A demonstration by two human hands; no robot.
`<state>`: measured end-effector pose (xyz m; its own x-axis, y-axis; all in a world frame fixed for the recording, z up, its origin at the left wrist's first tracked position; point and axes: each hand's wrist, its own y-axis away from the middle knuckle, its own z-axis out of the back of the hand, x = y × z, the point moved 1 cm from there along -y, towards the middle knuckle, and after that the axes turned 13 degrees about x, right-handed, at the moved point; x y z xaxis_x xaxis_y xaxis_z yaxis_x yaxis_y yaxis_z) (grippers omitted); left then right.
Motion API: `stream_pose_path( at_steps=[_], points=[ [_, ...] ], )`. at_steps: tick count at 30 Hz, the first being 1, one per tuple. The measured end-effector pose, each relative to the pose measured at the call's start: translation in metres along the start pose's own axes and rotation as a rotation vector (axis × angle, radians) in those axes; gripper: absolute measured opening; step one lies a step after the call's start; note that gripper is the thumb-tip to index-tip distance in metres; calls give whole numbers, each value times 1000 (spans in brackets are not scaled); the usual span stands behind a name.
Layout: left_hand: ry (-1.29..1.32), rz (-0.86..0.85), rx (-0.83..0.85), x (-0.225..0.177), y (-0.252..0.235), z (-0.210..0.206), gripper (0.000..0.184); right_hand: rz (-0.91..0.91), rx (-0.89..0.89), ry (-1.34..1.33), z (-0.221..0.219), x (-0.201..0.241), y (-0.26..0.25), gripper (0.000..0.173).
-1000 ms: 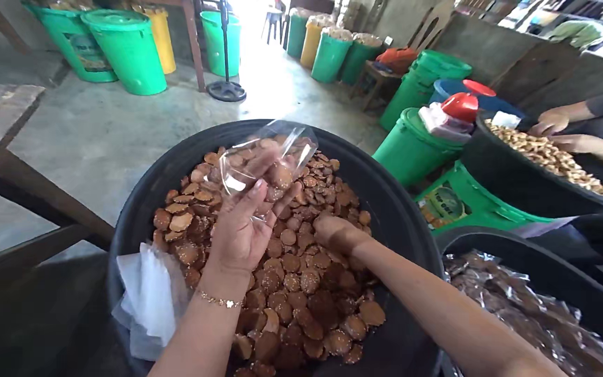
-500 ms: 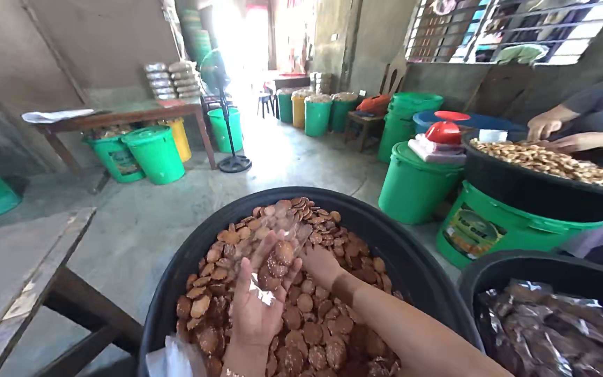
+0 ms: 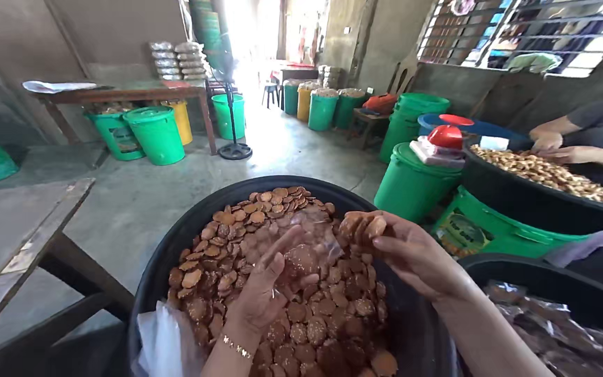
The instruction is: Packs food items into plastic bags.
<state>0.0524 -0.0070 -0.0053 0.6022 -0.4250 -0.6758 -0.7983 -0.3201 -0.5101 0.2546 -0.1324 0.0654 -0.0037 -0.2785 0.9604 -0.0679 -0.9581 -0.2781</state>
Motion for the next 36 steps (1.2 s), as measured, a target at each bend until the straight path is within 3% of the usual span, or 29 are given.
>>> stream_pose_path(
  at_steps=[2, 4, 8, 11, 14, 16, 18, 20, 23, 27, 30, 32, 34, 36],
  points=[
    [-29, 61, 68, 2, 2, -5, 66, -29, 47, 343, -10, 7, 10, 33],
    [-114, 153, 155, 7, 5, -7, 68, -3, 65, 499, -21, 5, 13, 31],
    [-93, 258, 123, 19, 12, -26, 33, 160, 230, 554, -28, -9, 16, 27],
    [-18, 294, 186, 23, 14, -29, 28, 249, 65, 796, -34, -11, 26, 26],
    [-8, 349, 265, 21, 15, -28, 28, 249, -45, 735, -41, -8, 33, 24],
    [-17, 347, 284, 20, 16, -26, 33, 282, 39, 641, -38, -5, 36, 9],
    [10, 287, 296, 20, 14, -24, 31, 301, 143, 640, -29, -2, 38, 14],
    [31, 262, 238, 19, 12, -28, 24, 295, 200, 718, -23, 2, 41, 23],
    [87, 264, 58, 23, 10, -40, 29, 241, 228, 732, -18, 2, 42, 26],
    [154, 253, -176, 27, 6, -46, 26, 132, 240, 575, -4, 6, 45, 53],
    [171, 238, -261, 29, 4, -47, 31, 51, 333, 686, -8, 3, 50, 62],
    [152, 255, -295, 29, 4, -52, 27, -1, 400, 765, -14, 1, 49, 63],
    [155, 264, -338, 29, 3, -57, 22, -33, 332, 780, -19, 2, 46, 59],
    [165, 254, -341, 32, 1, -59, 23, -93, 198, 771, -30, 1, 41, 36]
  ],
)
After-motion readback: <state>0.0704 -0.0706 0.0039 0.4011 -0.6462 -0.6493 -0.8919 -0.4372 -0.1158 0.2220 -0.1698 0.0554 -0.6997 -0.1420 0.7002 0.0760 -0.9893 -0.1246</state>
